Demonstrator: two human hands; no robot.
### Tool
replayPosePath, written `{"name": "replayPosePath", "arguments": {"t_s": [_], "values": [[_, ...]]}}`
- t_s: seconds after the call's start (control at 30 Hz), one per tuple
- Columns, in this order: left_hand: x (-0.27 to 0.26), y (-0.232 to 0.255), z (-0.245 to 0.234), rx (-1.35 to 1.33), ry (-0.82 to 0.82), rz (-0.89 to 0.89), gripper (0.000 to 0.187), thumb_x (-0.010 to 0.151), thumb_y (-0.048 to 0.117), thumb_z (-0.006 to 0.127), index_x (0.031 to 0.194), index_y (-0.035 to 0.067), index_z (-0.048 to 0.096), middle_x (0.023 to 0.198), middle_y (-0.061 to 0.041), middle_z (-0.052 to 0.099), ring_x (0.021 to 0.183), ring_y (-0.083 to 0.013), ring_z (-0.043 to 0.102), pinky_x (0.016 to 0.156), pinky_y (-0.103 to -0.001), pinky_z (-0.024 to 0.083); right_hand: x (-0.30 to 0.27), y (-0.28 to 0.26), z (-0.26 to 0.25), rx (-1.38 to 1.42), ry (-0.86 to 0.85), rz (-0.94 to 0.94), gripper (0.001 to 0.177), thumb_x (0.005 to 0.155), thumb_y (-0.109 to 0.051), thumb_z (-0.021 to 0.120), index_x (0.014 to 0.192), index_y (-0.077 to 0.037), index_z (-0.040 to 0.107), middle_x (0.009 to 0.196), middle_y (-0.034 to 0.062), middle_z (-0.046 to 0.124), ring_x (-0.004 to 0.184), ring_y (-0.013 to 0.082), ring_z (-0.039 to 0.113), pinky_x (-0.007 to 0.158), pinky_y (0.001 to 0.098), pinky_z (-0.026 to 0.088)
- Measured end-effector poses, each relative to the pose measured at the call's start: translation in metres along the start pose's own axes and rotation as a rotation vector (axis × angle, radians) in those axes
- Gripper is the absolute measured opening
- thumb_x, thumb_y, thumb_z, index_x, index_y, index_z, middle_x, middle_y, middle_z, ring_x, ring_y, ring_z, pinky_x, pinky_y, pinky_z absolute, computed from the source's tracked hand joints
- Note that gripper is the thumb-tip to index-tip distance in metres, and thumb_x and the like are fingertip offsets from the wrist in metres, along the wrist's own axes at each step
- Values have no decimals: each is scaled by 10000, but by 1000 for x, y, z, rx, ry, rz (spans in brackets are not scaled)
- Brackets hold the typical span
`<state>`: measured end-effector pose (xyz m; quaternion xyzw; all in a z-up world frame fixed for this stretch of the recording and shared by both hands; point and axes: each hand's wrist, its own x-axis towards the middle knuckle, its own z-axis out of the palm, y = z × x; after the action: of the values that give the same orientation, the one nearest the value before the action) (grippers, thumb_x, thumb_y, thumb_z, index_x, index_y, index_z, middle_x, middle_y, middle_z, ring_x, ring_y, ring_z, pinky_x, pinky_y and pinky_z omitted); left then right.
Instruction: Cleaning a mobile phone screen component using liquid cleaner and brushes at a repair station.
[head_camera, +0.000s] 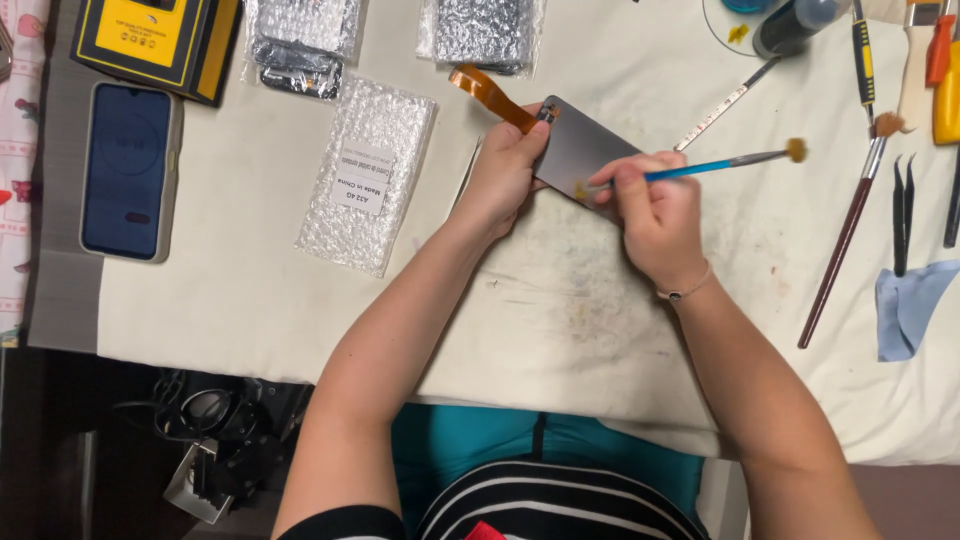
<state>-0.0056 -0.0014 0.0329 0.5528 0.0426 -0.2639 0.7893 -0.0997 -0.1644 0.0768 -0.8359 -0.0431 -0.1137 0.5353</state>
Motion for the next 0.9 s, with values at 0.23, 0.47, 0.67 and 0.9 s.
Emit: {"name": "replayPosePath", "arguments": {"t_s": [0.23,0.47,0.67,0.9], "values": [[-11,-35,-8,170,189,166,331,1106,210,456,1287,-68,460,1079,-124,611,1023,-163,647,879,-420,616,-1,55,-30,-365,230,-13,265,1183,-92,579,972,-87,739,741,50,720,752,229,719,901,296,494],[-9,-54,-3,-25,182,194,356,1132,156,367,1386,-91,329,1162,-162,576,1079,-198,639,960,-436,593,-4,24,1,-250,86,51,45,1002,-127,749,1041,-147,759,857,77,746,799,287,677,837,361,512],[-8,-58,-10,-14,149,293,416,1138,104,320,1511,-46,214,1298,-202,514,1189,-246,620,1022,-474,582,13,73,-23,-371,248,58,73,1064,-62,677,1021,-85,731,718,38,694,740,230,704,864,322,461],[-17,-45,8,212,274,366,442,1033,225,428,1418,26,516,1241,-114,685,1144,-211,658,992,-319,524,38,39,31,-374,95,-21,430,1101,-249,438,820,-102,727,911,-78,755,849,142,690,928,390,297]]}}
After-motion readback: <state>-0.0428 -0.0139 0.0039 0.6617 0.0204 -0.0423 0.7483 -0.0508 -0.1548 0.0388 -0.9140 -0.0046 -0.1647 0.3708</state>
